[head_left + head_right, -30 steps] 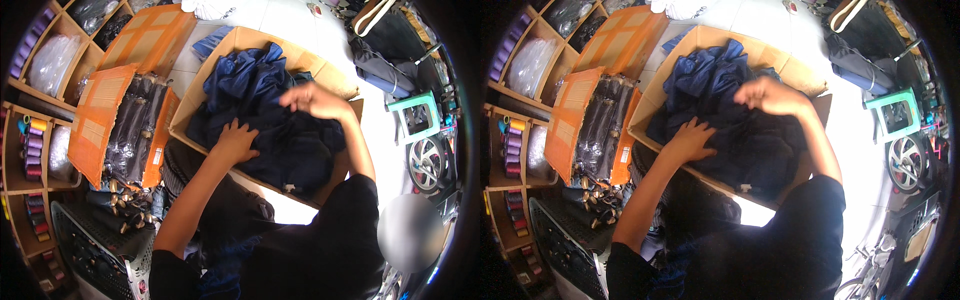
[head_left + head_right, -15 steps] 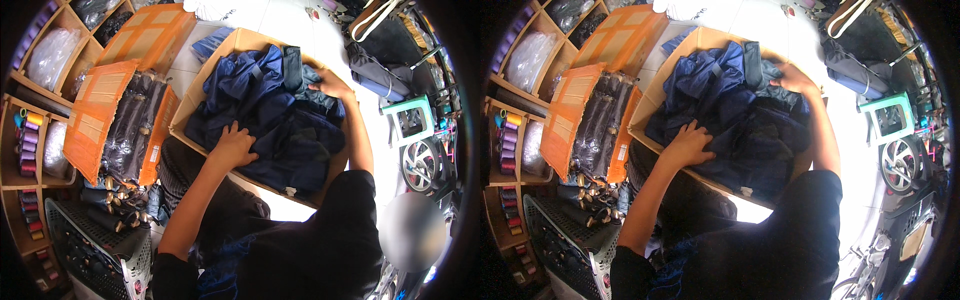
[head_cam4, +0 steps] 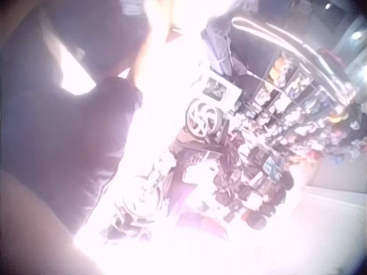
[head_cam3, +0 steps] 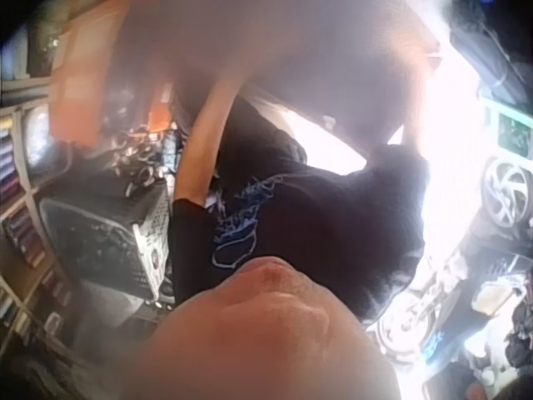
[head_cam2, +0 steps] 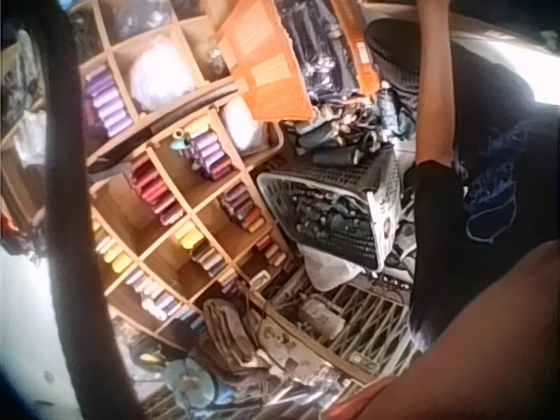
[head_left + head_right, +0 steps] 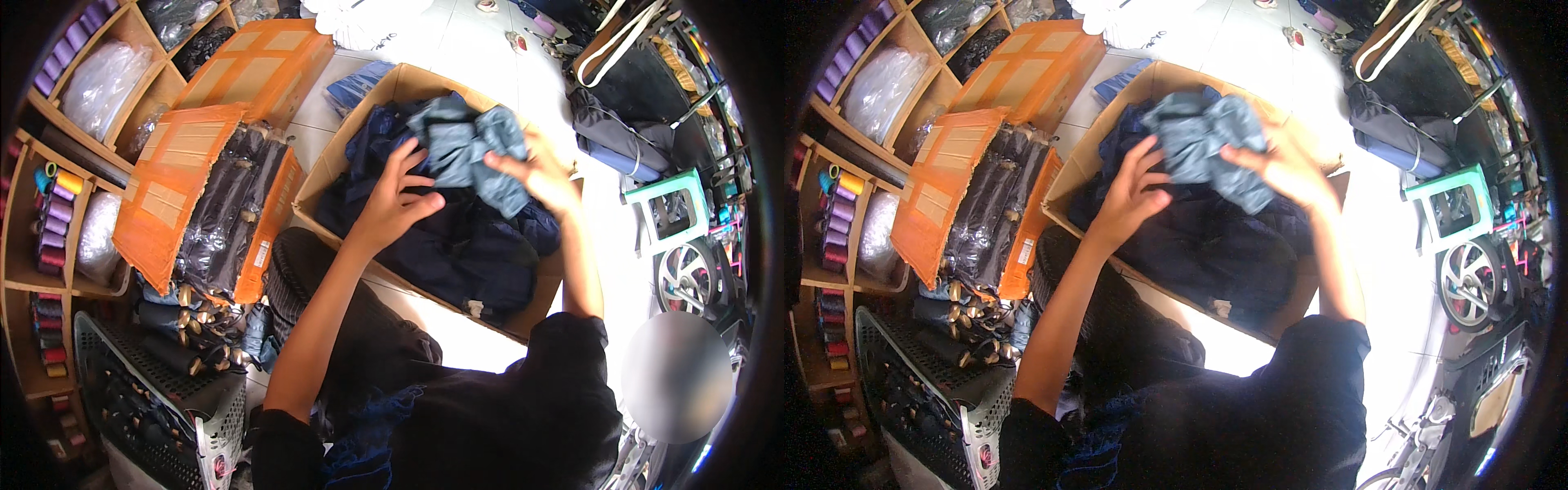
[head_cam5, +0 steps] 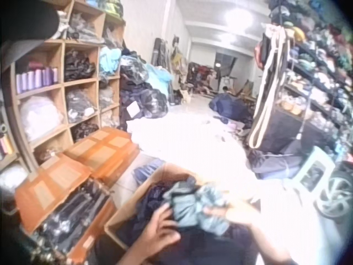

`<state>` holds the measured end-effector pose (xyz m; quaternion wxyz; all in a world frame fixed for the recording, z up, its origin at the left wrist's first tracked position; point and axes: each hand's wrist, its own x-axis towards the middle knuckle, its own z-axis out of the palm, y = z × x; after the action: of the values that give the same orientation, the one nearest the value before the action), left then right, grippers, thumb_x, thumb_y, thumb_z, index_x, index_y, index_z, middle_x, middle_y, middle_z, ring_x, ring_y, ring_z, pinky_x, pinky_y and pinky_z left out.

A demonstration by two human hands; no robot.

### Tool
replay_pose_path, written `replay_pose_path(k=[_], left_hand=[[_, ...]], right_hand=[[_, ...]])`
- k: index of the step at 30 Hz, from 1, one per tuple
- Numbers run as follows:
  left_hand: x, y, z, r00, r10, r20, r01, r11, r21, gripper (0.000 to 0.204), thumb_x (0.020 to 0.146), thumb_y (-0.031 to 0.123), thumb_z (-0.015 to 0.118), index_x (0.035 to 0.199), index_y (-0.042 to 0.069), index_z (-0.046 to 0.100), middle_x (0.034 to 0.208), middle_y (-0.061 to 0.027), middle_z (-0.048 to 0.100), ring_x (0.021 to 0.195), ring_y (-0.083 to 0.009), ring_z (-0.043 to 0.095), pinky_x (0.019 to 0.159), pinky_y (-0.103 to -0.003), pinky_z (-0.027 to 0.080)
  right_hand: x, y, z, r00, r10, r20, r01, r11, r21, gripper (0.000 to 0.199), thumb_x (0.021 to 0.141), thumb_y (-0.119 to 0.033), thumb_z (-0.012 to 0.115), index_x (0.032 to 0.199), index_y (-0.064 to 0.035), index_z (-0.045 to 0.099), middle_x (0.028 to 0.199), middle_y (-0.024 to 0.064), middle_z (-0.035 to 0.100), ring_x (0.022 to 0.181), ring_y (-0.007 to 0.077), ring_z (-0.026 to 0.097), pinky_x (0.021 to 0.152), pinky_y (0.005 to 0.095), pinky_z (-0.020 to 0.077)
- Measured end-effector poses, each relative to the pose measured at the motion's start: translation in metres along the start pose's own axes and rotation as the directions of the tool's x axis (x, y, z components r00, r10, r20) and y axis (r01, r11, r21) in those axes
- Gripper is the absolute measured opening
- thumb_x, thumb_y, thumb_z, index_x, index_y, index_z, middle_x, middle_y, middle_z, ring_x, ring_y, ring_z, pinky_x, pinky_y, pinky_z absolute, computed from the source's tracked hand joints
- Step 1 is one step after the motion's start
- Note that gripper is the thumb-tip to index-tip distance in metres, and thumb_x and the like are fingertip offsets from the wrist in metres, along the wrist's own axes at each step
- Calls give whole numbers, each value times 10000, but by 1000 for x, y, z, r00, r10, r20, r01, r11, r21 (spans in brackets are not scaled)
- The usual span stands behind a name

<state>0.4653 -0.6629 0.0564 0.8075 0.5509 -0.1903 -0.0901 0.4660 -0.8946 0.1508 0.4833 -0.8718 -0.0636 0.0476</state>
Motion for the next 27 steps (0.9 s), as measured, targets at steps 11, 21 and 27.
replay_pose_path(k=[11,21,27], left_hand=[[0,-3,-33,940,-102,-324,12,963,-269,205,900,29,587,1100,76,587,998,0,621,885,-82,584,793,-233,466],[-5,13,-31,913,-278,-300,7,744,-668,148,956,207,499,1017,107,589,827,-1,588,727,-133,582,709,-262,473],[-7,-7,-50,989,145,19,-72,598,-798,165,955,277,508,876,137,549,665,23,405,548,-110,344,501,-268,265]], right_hand=[[3,11,51,998,-65,16,54,928,368,212,928,-218,617,1017,-25,616,943,23,615,913,106,544,849,267,419],[3,5,54,986,-38,160,-94,668,738,257,925,-288,603,1045,-64,564,795,11,486,640,126,523,568,287,448],[13,27,81,991,-130,26,124,977,171,243,885,-138,656,1079,5,624,1024,73,650,985,140,582,890,293,445]])
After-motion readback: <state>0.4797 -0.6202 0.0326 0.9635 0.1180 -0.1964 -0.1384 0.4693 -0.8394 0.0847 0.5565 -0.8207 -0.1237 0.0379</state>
